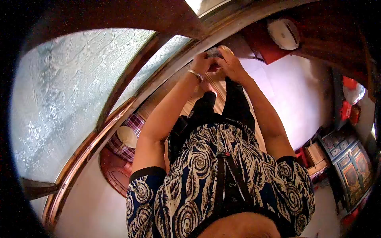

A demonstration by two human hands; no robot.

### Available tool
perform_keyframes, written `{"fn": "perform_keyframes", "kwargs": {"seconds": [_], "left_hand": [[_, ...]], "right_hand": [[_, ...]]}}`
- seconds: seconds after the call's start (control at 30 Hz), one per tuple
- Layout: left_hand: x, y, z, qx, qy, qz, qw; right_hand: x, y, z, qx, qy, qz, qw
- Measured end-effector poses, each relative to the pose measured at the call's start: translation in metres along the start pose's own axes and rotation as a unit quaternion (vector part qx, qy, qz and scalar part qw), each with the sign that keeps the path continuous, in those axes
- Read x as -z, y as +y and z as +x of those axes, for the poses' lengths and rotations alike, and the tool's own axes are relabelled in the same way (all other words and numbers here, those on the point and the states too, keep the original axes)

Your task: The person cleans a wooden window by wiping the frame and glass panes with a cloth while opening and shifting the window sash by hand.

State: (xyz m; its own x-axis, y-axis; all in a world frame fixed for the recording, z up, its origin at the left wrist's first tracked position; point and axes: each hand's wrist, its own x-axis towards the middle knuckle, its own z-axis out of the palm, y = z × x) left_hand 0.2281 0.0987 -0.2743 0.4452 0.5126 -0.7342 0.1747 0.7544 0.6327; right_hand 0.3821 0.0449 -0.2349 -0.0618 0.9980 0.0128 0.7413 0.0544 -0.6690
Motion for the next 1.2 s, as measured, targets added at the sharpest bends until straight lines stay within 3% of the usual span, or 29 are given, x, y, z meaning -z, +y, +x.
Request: {"fn": "perform_keyframes", "kwargs": {"seconds": [0.07, 0.13, 0.2, 0.23, 0.3, 0.37, 0.4, 0.47, 0.53, 0.57, 0.67, 0.7, 0.73, 0.8, 0.87, 0.9, 0.97, 1.0, 1.03, 1.1, 1.13, 1.2], "left_hand": [[-0.001, 0.015, -0.010, 0.013, 0.038, 0.022, 0.999], [-0.001, 0.023, -0.020, 0.024, 0.073, 0.045, 0.996], [0.002, 0.031, -0.032, 0.056, 0.069, 0.195, 0.977], [0.002, 0.035, -0.042, 0.055, 0.071, 0.192, 0.977], [0.005, 0.041, -0.067, 0.063, 0.087, 0.054, 0.993], [0.036, 0.022, -0.079, 0.052, 0.068, 0.084, 0.993], [0.056, 0.010, -0.087, 0.046, 0.045, 0.119, 0.991], [0.083, -0.004, -0.119, 0.084, 0.099, 0.058, 0.990], [0.108, -0.018, -0.153, 0.072, 0.227, 0.032, 0.971], [0.123, -0.026, -0.170, 0.052, 0.294, 0.017, 0.954], [0.171, -0.057, -0.212, -0.064, 0.491, -0.108, 0.862], [0.181, -0.048, -0.223, -0.065, 0.552, -0.110, 0.824], [0.205, -0.054, -0.235, -0.104, 0.594, -0.167, 0.780], [0.220, -0.042, -0.211, -0.190, 0.631, -0.139, 0.739], [0.214, -0.019, -0.217, -0.279, 0.619, -0.095, 0.728], [0.219, -0.014, -0.212, -0.308, 0.610, -0.070, 0.727], [0.251, -0.018, -0.215, -0.416, 0.454, -0.028, 0.787], [0.211, 0.007, -0.211, -0.443, 0.527, -0.043, 0.724], [0.204, 0.015, -0.215, -0.442, 0.529, -0.042, 0.723], [0.193, 0.025, -0.217, -0.310, 0.540, 0.067, 0.780], [0.168, 0.047, -0.208, -0.327, 0.527, 0.133, 0.773], [0.162, 0.053, -0.208, -0.320, 0.493, 0.091, 0.804]], "right_hand": [[-0.020, 0.010, -0.003, -0.029, -0.024, 0.203, 0.978], [-0.026, 0.011, -0.007, -0.016, -0.079, 0.249, 0.965], [-0.031, 0.008, -0.005, -0.006, -0.133, 0.294, 0.947], [-0.031, 0.002, -0.002, -0.034, -0.091, 0.241, 0.966], [-0.028, -0.005, 0.006, -0.057, -0.051, 0.185, 0.980], [-0.028, -0.004, 0.021, -0.146, 0.054, 0.217, 0.964], [-0.029, 0.000, 0.029, -0.161, 0.059, 0.209, 0.963], [-0.027, 0.011, 0.044, -0.140, 0.113, 0.157, 0.971], [-0.035, 0.027, 0.058, -0.101, 0.221, 0.100, 0.965], [-0.033, 0.029, 0.064, -0.095, 0.220, 0.101, 0.966], [-0.034, 0.035, 0.089, -0.107, 0.266, 0.040, 0.957], [-0.036, 0.038, 0.096, -0.097, 0.268, 0.039, 0.958], [-0.035, 0.039, 0.103, -0.087, 0.325, 0.035, 0.941], [-0.018, 0.060, 0.127, -0.057, 0.393, 0.011, 0.917], [-0.018, 0.060, 0.139, -0.125, 0.419, 0.070, 0.897], [-0.009, 0.061, 0.145, -0.113, 0.423, 0.064, 0.897], [0.005, 0.053, 0.155, -0.110, 0.462, 0.038, 0.879], [0.013, 0.047, 0.155, -0.124, 0.453, 0.050, 0.882], [0.009, 0.050, 0.155, -0.124, 0.451, 0.052, 0.882], [0.004, 0.064, 0.156, -0.157, 0.426, -0.002, 0.891], [0.013, 0.071, 0.156, -0.158, 0.434, -0.011, 0.887], [0.003, 0.068, 0.152, -0.210, 0.427, 0.021, 0.879]]}}
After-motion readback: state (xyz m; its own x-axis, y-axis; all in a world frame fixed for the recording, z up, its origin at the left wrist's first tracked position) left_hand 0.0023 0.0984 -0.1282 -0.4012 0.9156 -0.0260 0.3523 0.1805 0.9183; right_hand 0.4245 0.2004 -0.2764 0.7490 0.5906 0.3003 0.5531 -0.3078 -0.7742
